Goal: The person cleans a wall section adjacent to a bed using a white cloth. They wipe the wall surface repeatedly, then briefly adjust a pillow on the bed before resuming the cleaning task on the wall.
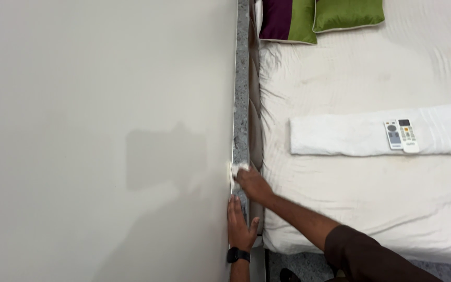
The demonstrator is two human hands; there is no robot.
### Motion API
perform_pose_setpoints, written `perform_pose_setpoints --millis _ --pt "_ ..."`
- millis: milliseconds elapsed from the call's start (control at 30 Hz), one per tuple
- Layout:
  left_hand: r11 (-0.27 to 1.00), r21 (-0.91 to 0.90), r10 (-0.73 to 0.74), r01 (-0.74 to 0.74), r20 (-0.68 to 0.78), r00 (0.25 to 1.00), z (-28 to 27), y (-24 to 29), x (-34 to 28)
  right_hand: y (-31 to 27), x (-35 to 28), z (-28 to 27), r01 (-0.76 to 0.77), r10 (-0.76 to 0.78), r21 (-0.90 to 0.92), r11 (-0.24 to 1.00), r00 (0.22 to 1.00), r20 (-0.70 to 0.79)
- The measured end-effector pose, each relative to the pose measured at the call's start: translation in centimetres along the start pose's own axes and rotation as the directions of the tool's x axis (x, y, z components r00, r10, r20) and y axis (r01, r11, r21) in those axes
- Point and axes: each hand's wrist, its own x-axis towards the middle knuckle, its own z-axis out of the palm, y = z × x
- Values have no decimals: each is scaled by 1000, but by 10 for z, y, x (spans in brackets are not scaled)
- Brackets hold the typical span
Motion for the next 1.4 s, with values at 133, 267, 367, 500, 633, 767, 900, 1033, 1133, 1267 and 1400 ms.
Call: perform_pose_setpoints --millis 133,267,367,500,633,767,900,1033,1133,1267,1400 --pt "999 47 25 -24 -23 999 -2 3 5 2 -26 -2 179 -190 107 978 976 105" --pt "997 66 50 -45 -74 996 -2 2 4 32 -26 -4 495 -509 152 855 858 68" --pt "992 115 -40 43 -27 999 -4 5 4 61 6 -9 356 -366 85 930 916 164" --pt "986 143 -82 83 -9 997 -4 6 5 74 6 -43 223 -225 147 964 974 -6" --pt "981 174 -86 85 -3 996 -6 10 7 151 -78 4 -194 153 70 979 909 387" --pt "966 230 -126 119 18 992 -8 18 12 234 -188 35 -287 395 -272 918 708 585" --pt "967 250 -50 50 -6 999 -4 13 10 269 -219 15 -336 450 -300 893 678 581" --pt "943 323 -95 77 41 995 -5 12 14 293 -185 -20 -390 513 -345 854 742 432" --pt "933 353 -99 68 70 993 -5 11 18 282 -119 -103 -489 531 -270 829 841 107" --pt "913 404 -119 60 123 985 -3 3 18 252 -59 -207 -418 384 -91 904 886 -261" --pt "892 452 -67 1 131 989 2 3 12 253 -91 -213 -411 384 -126 903 904 -189"
